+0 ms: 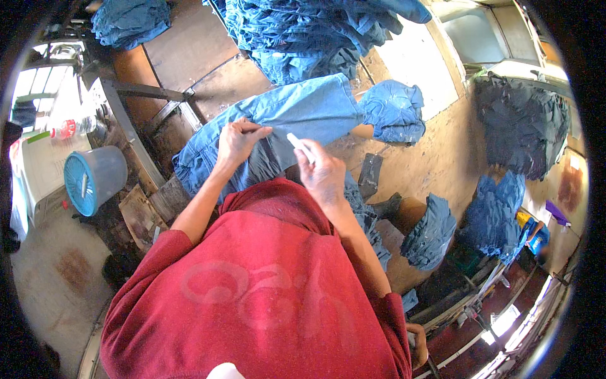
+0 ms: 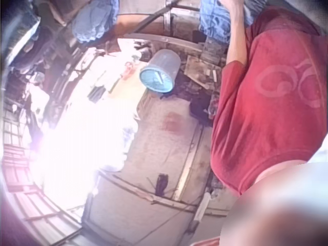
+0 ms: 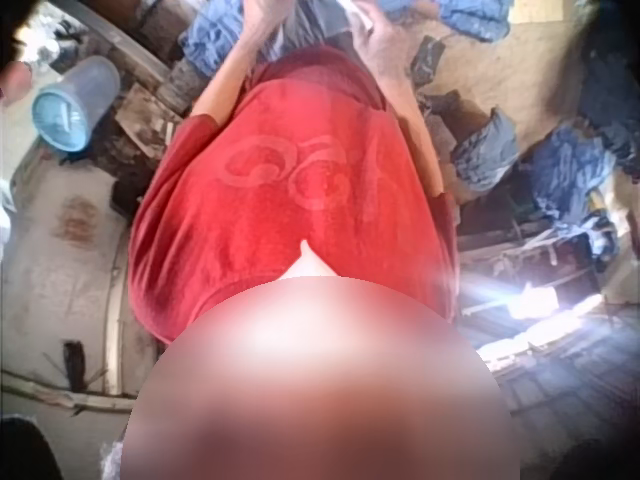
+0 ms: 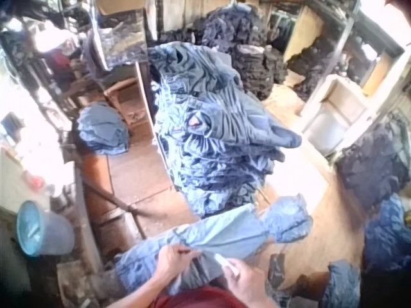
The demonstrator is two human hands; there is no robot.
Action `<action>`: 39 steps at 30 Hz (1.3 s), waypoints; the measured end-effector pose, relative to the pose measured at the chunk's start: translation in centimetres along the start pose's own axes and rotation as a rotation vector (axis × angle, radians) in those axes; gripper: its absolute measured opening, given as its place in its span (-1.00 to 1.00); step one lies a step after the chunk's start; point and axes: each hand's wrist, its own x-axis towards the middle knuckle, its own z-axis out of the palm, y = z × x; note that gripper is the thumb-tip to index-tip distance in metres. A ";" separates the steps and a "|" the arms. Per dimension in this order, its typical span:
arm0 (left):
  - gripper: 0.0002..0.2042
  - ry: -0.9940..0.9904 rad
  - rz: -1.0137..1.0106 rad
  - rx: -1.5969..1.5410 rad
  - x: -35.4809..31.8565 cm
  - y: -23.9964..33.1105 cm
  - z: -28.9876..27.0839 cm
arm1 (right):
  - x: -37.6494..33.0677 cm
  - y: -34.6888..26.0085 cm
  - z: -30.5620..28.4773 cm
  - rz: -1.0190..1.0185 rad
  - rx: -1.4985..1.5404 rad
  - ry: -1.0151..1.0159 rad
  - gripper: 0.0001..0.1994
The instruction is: The person repeatedly scrapes seams on denim jeans using a small metal tool. They pick up a pair of jeans, place them on a cylindrical roller, scrape along the seams, then set the jeans aside and repeat with another pair.
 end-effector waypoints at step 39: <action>-0.75 -0.074 -0.131 -0.008 1.7 0.2 -3.5 | -1.2 -1.5 2.3 -0.129 0.297 -0.119 -0.93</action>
